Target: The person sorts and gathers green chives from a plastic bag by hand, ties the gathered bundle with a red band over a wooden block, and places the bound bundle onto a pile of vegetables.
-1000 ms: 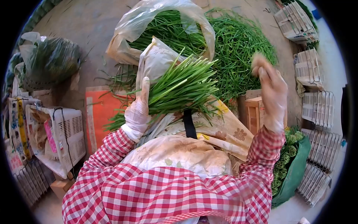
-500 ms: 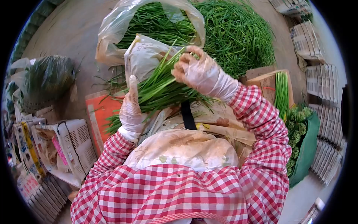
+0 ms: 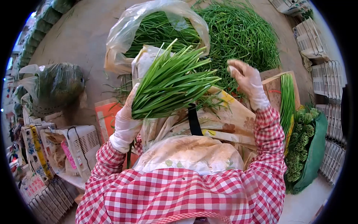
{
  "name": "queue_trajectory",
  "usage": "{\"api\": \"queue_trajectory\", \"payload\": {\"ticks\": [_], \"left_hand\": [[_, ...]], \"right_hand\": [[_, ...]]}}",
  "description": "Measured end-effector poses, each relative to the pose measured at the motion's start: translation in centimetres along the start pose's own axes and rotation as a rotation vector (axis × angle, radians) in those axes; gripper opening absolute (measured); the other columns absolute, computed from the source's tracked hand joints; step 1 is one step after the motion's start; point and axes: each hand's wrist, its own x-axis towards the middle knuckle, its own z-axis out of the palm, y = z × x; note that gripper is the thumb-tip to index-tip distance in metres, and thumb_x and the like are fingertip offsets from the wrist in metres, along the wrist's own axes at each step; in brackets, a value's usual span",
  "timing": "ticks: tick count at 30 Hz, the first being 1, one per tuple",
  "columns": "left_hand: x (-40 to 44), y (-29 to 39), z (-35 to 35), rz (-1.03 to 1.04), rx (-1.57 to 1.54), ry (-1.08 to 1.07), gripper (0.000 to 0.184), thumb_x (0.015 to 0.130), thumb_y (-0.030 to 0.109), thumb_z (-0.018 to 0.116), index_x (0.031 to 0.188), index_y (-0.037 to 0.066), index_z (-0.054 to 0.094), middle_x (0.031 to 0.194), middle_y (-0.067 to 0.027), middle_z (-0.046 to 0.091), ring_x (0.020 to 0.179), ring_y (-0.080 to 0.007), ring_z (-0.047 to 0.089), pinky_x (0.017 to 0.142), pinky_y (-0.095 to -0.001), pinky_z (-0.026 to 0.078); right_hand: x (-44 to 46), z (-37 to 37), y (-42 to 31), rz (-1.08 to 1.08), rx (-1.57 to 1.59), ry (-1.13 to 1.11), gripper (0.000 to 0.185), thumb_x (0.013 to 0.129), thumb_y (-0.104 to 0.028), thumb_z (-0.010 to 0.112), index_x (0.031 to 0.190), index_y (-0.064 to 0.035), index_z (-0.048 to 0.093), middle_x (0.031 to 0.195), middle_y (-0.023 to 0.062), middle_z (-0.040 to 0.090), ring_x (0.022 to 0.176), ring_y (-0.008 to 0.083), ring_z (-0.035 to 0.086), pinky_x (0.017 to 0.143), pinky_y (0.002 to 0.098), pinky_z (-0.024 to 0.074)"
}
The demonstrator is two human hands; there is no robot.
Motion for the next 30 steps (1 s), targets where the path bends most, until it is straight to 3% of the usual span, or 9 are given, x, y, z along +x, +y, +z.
{"api": "queue_trajectory", "payload": {"ticks": [2,5,10,12,17,20,21,26,30], "left_hand": [[0.2,2.7,-0.3,0.063,0.132,0.015,0.069,0.072,-0.002,0.067,0.135,0.007,0.04,0.118,-0.0042,0.058,0.089,-0.0137,0.061,0.073,-0.0269,0.051],[1.1,6.9,-0.2,-0.52,-0.037,-0.159,0.036,0.066,-0.003,0.062,0.101,0.0,0.056,0.063,-0.0055,0.056,0.048,-0.0095,0.05,0.041,-0.0219,0.04],[1.2,3.5,-0.7,-0.744,-0.428,-0.337,0.037,0.067,0.006,0.063,0.102,-0.002,0.055,0.067,-0.0094,0.055,0.048,-0.0127,0.05,0.041,-0.0235,0.038],[1.4,3.9,0.3,-0.828,-0.713,-0.569,0.026,0.074,0.008,0.065,0.097,-0.001,0.056,0.066,-0.0086,0.055,0.045,-0.0115,0.046,0.039,-0.0223,0.036],[1.4,0.2,0.7,-0.881,-0.528,-0.738,0.023,0.076,0.013,0.066,0.092,0.0,0.058,0.066,-0.0084,0.056,0.041,-0.0108,0.043,0.039,-0.0223,0.033],[0.5,-2.1,0.0,-0.935,-0.302,-0.694,0.036,0.07,0.011,0.069,0.102,-0.003,0.06,0.082,-0.0086,0.063,0.063,-0.0148,0.057,0.06,-0.0269,0.047],[0.0,-2.5,0.2,-0.931,-0.283,-0.626,0.048,0.068,0.009,0.071,0.112,-0.002,0.056,0.089,-0.0065,0.064,0.075,-0.0154,0.058,0.072,-0.027,0.048],[0.3,-3.4,2.6,-0.835,-0.224,-0.578,0.047,0.068,0.008,0.071,0.112,-0.002,0.057,0.089,-0.0064,0.064,0.075,-0.0153,0.058,0.072,-0.0269,0.048],[0.8,-3.5,3.7,-0.789,-0.208,-0.579,0.047,0.068,0.008,0.071,0.111,-0.002,0.057,0.089,-0.0064,0.064,0.075,-0.0152,0.058,0.072,-0.0268,0.048]], "right_hand": [[-1.7,-0.6,-0.3,0.358,0.566,-0.114,0.021,0.091,-0.017,0.054,0.102,-0.0004,0.062,0.08,0.0057,0.066,0.071,0.0122,0.061,0.065,0.0251,0.0496],[-3.2,-1.1,-0.3,0.349,0.842,-0.073,0.028,0.094,-0.024,0.051,0.101,0.0009,0.062,0.079,0.0043,0.064,0.069,0.0092,0.06,0.065,0.0226,0.0502],[-2.8,-1.3,-0.8,0.448,0.895,-0.152,0.055,0.09,-0.049,0.048,0.111,0.0006,0.058,0.089,0.0067,0.064,0.075,0.0118,0.06,0.068,0.0244,0.0493],[-2.1,-0.4,-1.1,0.539,1.046,-0.303,0.073,0.088,-0.063,0.037,0.128,-0.0029,0.046,0.114,0.0136,0.058,0.098,0.0208,0.058,0.085,0.0344,0.0462],[0.0,2.7,-1.4,0.533,1.207,-0.315,0.08,0.085,-0.069,0.032,0.136,-0.0072,0.037,0.134,0.0159,0.043,0.116,0.0335,0.047,0.095,0.0448,0.0402],[0.2,0.3,-1.9,0.193,0.795,0.257,0.052,0.088,-0.05,0.051,0.119,-0.0089,0.054,0.107,0.0091,0.062,0.089,0.0145,0.061,0.07,0.0267,0.0494],[-0.5,-1.4,-3.3,0.314,0.83,0.303,0.025,0.092,-0.024,0.054,0.101,-0.0014,0.059,0.088,0.0038,0.063,0.072,0.008,0.057,0.065,0.0187,0.0487],[-3.8,-2.3,-9.1,0.51,0.704,-0.285,0.044,0.081,-0.026,0.069,0.109,0.003,0.051,0.085,0.0102,0.065,0.071,0.0121,0.061,0.066,0.0247,0.0498],[-5.5,3.0,-7.6,0.247,0.309,-0.072,0.081,0.073,-0.026,0.076,0.135,-0.002,0.03,0.088,0.0098,0.064,0.077,0.0187,0.062,0.067,0.0321,0.0492]]}}
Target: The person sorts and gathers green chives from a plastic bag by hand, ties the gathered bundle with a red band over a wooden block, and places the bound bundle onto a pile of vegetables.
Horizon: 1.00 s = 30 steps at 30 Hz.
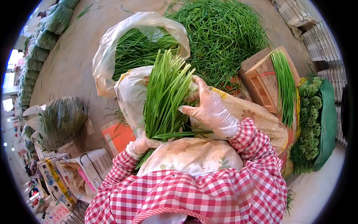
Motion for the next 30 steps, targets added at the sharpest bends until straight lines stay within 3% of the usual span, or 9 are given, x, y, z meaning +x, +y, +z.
{"api": "queue_trajectory", "payload": {"ticks": [4,8,10,12,14,18,24,27,30], "left_hand": [[-0.3,0.5,0.0,0.014,0.012,0.005,0.047,0.068,0.008,0.071,0.111,-0.002,0.057,0.089,-0.0063,0.064,0.075,-0.0151,0.058,0.072,-0.0267,0.048],[-1.3,1.1,-0.3,0.026,0.017,0.013,0.046,0.068,0.007,0.071,0.111,-0.002,0.057,0.089,-0.0063,0.064,0.076,-0.0151,0.058,0.072,-0.0266,0.048],[-1.8,1.3,-0.4,0.021,0.017,0.016,0.046,0.068,0.007,0.071,0.111,-0.002,0.057,0.089,-0.0063,0.064,0.076,-0.015,0.058,0.072,-0.0266,0.048],[-1.9,1.5,-0.4,0.023,0.025,0.026,0.046,0.068,0.007,0.071,0.111,-0.002,0.057,0.089,-0.0062,0.064,0.076,-0.015,0.058,0.072,-0.0265,0.048],[-2.2,1.7,-0.3,0.019,0.023,0.027,0.046,0.068,0.007,0.071,0.11,-0.002,0.057,0.089,-0.0062,0.064,0.076,-0.015,0.058,0.072,-0.0265,0.048],[-2.4,2.1,-0.4,0.009,0.027,0.03,0.045,0.068,0.007,0.071,0.11,-0.002,0.057,0.089,-0.0062,0.064,0.076,-0.0149,0.058,0.072,-0.0264,0.048],[-2.6,2.0,-0.1,-0.001,0.048,0.043,0.045,0.068,0.006,0.071,0.11,-0.002,0.057,0.089,-0.0061,0.064,0.076,-0.0148,0.058,0.071,-0.0263,0.048],[-2.4,2.2,0.2,-0.002,0.046,0.035,0.045,0.068,0.006,0.07,0.11,-0.002,0.057,0.089,-0.0061,0.064,0.076,-0.0147,0.058,0.071,-0.0262,0.048],[-2.4,2.2,0.2,-0.008,0.049,0.038,0.044,0.068,0.006,0.07,0.109,-0.002,0.057,0.089,-0.0061,0.064,0.076,-0.0147,0.058,0.071,-0.0261,0.048]], "right_hand": [[-0.3,0.5,-0.4,0.148,0.146,-0.059,0.072,0.077,-0.022,0.073,0.136,-0.0074,0.034,0.086,0.0085,0.064,0.076,0.0175,0.062,0.064,0.0286,0.0489],[2.2,-2.6,0.9,-0.489,0.042,0.222,0.018,0.083,-0.013,0.064,0.099,-0.0042,0.064,0.088,0.0108,0.066,0.076,0.0144,0.063,0.068,0.0259,0.0529],[4.5,-5.3,1.2,-0.536,-0.078,0.407,0.019,0.084,-0.011,0.063,0.102,-0.006,0.064,0.09,0.0108,0.067,0.078,0.0155,0.064,0.068,0.0251,0.0535],[6.7,-8.7,-0.2,-0.187,-0.377,0.408,0.015,0.086,-0.005,0.053,0.094,-0.0056,0.066,0.085,0.0098,0.067,0.076,0.0205,0.065,0.068,0.0286,0.0554],[7.2,-8.8,1.0,-0.499,-0.382,0.483,0.021,0.087,-0.014,0.055,0.105,-0.0067,0.064,0.093,0.0097,0.067,0.083,0.0211,0.064,0.076,0.0333,0.0543],[6.9,-6.6,-1.1,-0.144,-0.312,-0.424,0.044,0.075,-0.032,0.067,0.108,-0.0035,0.063,0.131,0.0157,0.047,0.123,0.0307,0.041,0.103,0.0359,0.0331],[6.4,-3.8,-1.4,-0.043,-0.28,-0.371,0.03,0.074,-0.019,0.067,0.101,-0.0063,0.066,0.105,0.016,0.063,0.092,0.0251,0.061,0.082,0.0323,0.0481],[6.9,-3.1,-0.4,-0.221,-0.077,0.004,0.011,0.077,-0.013,0.063,0.08,-0.0041,0.068,0.072,0.0108,0.066,0.061,0.0168,0.061,0.059,0.0302,0.0507],[8.8,-6.4,0.7,-0.181,-0.333,0.259,0.027,0.084,-0.026,0.052,0.07,-0.0069,0.066,0.069,0.0079,0.064,0.061,0.0222,0.059,0.068,0.0374,0.0499]]}}
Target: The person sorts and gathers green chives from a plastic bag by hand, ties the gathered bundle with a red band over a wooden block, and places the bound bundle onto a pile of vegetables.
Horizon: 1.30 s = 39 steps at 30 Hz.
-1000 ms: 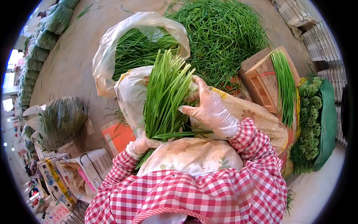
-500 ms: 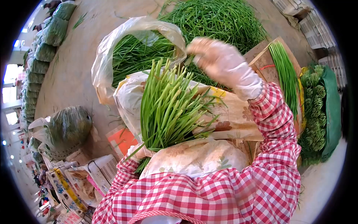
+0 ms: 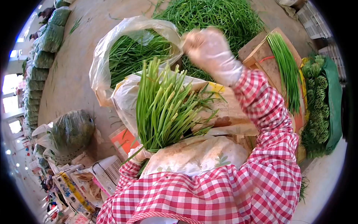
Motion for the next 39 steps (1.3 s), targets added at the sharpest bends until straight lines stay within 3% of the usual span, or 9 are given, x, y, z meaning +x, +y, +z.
{"api": "queue_trajectory", "payload": {"ticks": [4,6,9,20,28,30,32,33,39], "left_hand": [[0.0,0.0,0.2,0.008,0.0,0.005,0.044,0.068,0.006,0.07,0.109,-0.002,0.057,0.089,-0.006,0.064,0.076,-0.0146,0.058,0.071,-0.026,0.047],[-0.3,-0.1,0.1,0.019,0.0,0.015,0.044,0.068,0.005,0.07,0.109,-0.002,0.057,0.089,-0.006,0.064,0.076,-0.0146,0.058,0.071,-0.026,0.047],[-0.8,0.2,0.1,0.052,-0.022,0.032,0.043,0.068,0.005,0.07,0.109,-0.002,0.057,0.089,-0.006,0.064,0.076,-0.0145,0.058,0.071,-0.0259,0.047],[-1.1,0.2,-0.1,0.079,-0.068,0.056,0.042,0.068,0.004,0.07,0.108,-0.002,0.058,0.088,-0.0059,0.064,0.076,-0.0143,0.058,0.071,-0.0257,0.047],[0.3,0.0,0.6,0.09,-0.025,0.039,0.042,0.068,0.004,0.07,0.108,-0.002,0.058,0.088,-0.0058,0.064,0.076,-0.0142,0.058,0.071,-0.0255,0.047],[0.6,0.2,0.7,0.092,-0.02,0.032,0.042,0.068,0.004,0.07,0.108,-0.002,0.058,0.088,-0.0058,0.064,0.076,-0.0142,0.058,0.071,-0.0254,0.047],[0.2,0.2,0.6,0.095,-0.018,0.034,0.041,0.068,0.004,0.07,0.108,-0.002,0.058,0.088,-0.0057,0.064,0.076,-0.0141,0.058,0.071,-0.0254,0.047],[0.2,0.2,0.6,0.097,-0.021,0.031,0.041,0.068,0.004,0.07,0.107,-0.002,0.058,0.088,-0.0057,0.064,0.076,-0.0141,0.058,0.071,-0.0254,0.047],[-0.1,0.4,0.6,0.098,-0.013,0.026,0.041,0.068,0.003,0.07,0.107,-0.002,0.058,0.088,-0.0057,0.063,0.076,-0.014,0.058,0.071,-0.0252,0.047]], "right_hand": [[0.1,-1.4,1.8,-0.125,-0.616,0.29,0.04,0.085,-0.04,0.054,0.094,-0.0027,0.066,0.109,0.0118,0.061,0.094,0.0232,0.059,0.085,0.0397,0.045],[-1.3,-2.8,-0.2,-0.236,-0.112,-0.515,0.047,0.08,-0.049,0.06,0.106,-0.0092,0.064,0.127,0.0142,0.051,0.118,0.0283,0.048,0.099,0.0477,0.0335],[-2.9,-0.7,-1.6,-0.293,-0.138,-0.672,0.059,0.064,-0.056,0.071,0.102,-0.0099,0.065,0.136,0.01,0.041,0.131,0.0297,0.03,0.105,0.0476,0.023],[-6.7,5.0,1.1,0.094,0.675,-0.522,0.029,0.073,-0.032,0.063,0.097,-0.0161,0.068,0.09,0.0081,0.066,0.091,0.0227,0.06,0.094,0.0393,0.0334],[-2.7,3.6,5.4,-0.047,0.092,0.035,0.019,0.085,-0.014,0.054,0.102,-0.0083,0.062,0.07,0.0079,0.064,0.052,0.0222,0.058,0.053,0.03,0.0496],[-0.4,0.6,6.0,0.151,-0.39,-0.02,0.032,0.085,-0.016,0.058,0.113,-0.0016,0.055,0.085,0.0152,0.065,0.073,0.0238,0.064,0.067,0.0325,0.052],[0.8,0.0,5.9,-0.139,-0.18,0.322,0.056,0.08,-0.032,0.065,0.121,0.0015,0.048,0.113,0.0229,0.057,0.106,0.0279,0.057,0.086,0.0359,0.0477],[0.9,-1.0,6.1,0.189,0.466,-0.109,0.07,0.071,-0.049,0.07,0.117,0.0008,0.052,0.135,0.0241,0.039,0.127,0.0316,0.038,0.102,0.039,0.0338],[-2.2,0.2,-0.6,-0.232,0.418,-0.414,0.054,0.071,-0.043,0.071,0.106,-0.0031,0.062,0.134,0.02,0.043,0.125,0.0313,0.039,0.104,0.0366,0.0301]]}}
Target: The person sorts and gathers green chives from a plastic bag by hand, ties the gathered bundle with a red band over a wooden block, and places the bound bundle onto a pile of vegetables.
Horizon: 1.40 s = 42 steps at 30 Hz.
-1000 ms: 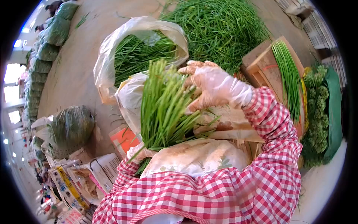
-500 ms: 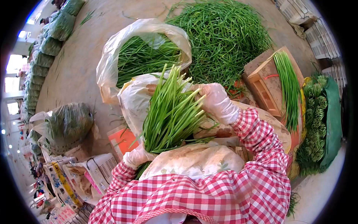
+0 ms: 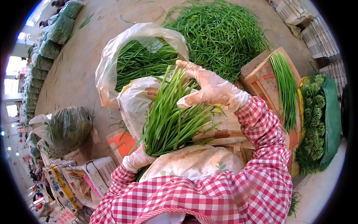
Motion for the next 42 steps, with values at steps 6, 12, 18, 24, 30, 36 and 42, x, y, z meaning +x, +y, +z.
{"api": "queue_trajectory", "payload": {"ticks": [6,12,18,24,30,36,42], "left_hand": [[-0.2,-0.1,0.1,0.008,-0.001,0.005,0.04,0.068,0.003,0.069,0.107,-0.002,0.058,0.088,-0.0056,0.063,0.077,-0.0139,0.058,0.071,-0.0251,0.047],[0.4,0.0,0.1,0.004,0.022,-0.007,0.04,0.068,0.002,0.069,0.106,-0.002,0.058,0.088,-0.0055,0.063,0.077,-0.0138,0.058,0.071,-0.0249,0.047],[0.0,0.2,0.2,0.015,0.043,-0.013,0.039,0.068,0.002,0.069,0.106,-0.002,0.058,0.088,-0.0055,0.063,0.077,-0.0137,0.058,0.071,-0.0248,0.047],[0.8,0.1,0.7,0.025,0.054,-0.036,0.039,0.069,0.001,0.069,0.106,-0.002,0.058,0.088,-0.0054,0.063,0.077,-0.0136,0.058,0.071,-0.0247,0.047],[2.5,-0.2,1.4,0.016,0.078,-0.062,0.038,0.069,0.001,0.069,0.105,-0.002,0.058,0.088,-0.0054,0.063,0.077,-0.0135,0.057,0.071,-0.0245,0.047],[3.4,-0.6,1.9,0.024,0.084,-0.07,0.038,0.069,0.001,0.069,0.105,-0.002,0.058,0.088,-0.0053,0.063,0.077,-0.0134,0.057,0.071,-0.0244,0.047],[4.1,-0.8,2.5,0.041,0.091,-0.074,0.037,0.069,0.0,0.069,0.105,-0.002,0.059,0.087,-0.0052,0.063,0.077,-0.0133,0.057,0.07,-0.0242,0.047]], "right_hand": [[-0.1,0.2,-0.4,0.18,0.462,-0.097,0.029,0.077,-0.018,0.066,0.101,-0.0018,0.065,0.098,0.0065,0.065,0.089,0.0168,0.058,0.082,0.0281,0.0439],[-0.5,-1.0,-0.6,0.372,0.219,-0.136,0.029,0.077,-0.018,0.064,0.102,-0.0042,0.065,0.08,0.0097,0.067,0.071,0.014,0.06,0.066,0.0291,0.0471],[1.0,-4.0,1.6,0.297,0.171,0.41,0.007,0.079,-0.008,0.062,0.081,-0.0049,0.068,0.077,0.0046,0.068,0.07,0.0144,0.061,0.069,0.0277,0.0492],[3.5,-7.3,1.9,0.492,-0.243,0.266,0.037,0.088,-0.039,0.054,0.103,-0.007,0.065,0.106,0.0076,0.065,0.102,0.0188,0.059,0.094,0.0337,0.0426],[2.4,-1.6,-2.9,0.149,-0.337,-0.26,0.034,0.087,-0.04,0.056,0.092,-0.0086,0.069,0.092,0.0057,0.068,0.093,0.0198,0.061,0.095,0.0359,0.0409],[2.2,-0.6,0.9,0.165,0.539,0.016,0.029,0.09,-0.03,0.055,0.076,-0.0085,0.07,0.076,0.0019,0.067,0.072,0.0151,0.058,0.072,0.0287,0.0461],[1.4,-8.3,3.5,0.353,-0.304,0.627,0.026,0.091,-0.026,0.05,0.087,-0.0068,0.067,0.093,0.0097,0.067,0.081,0.0177,0.063,0.079,0.0317,0.0499]]}}
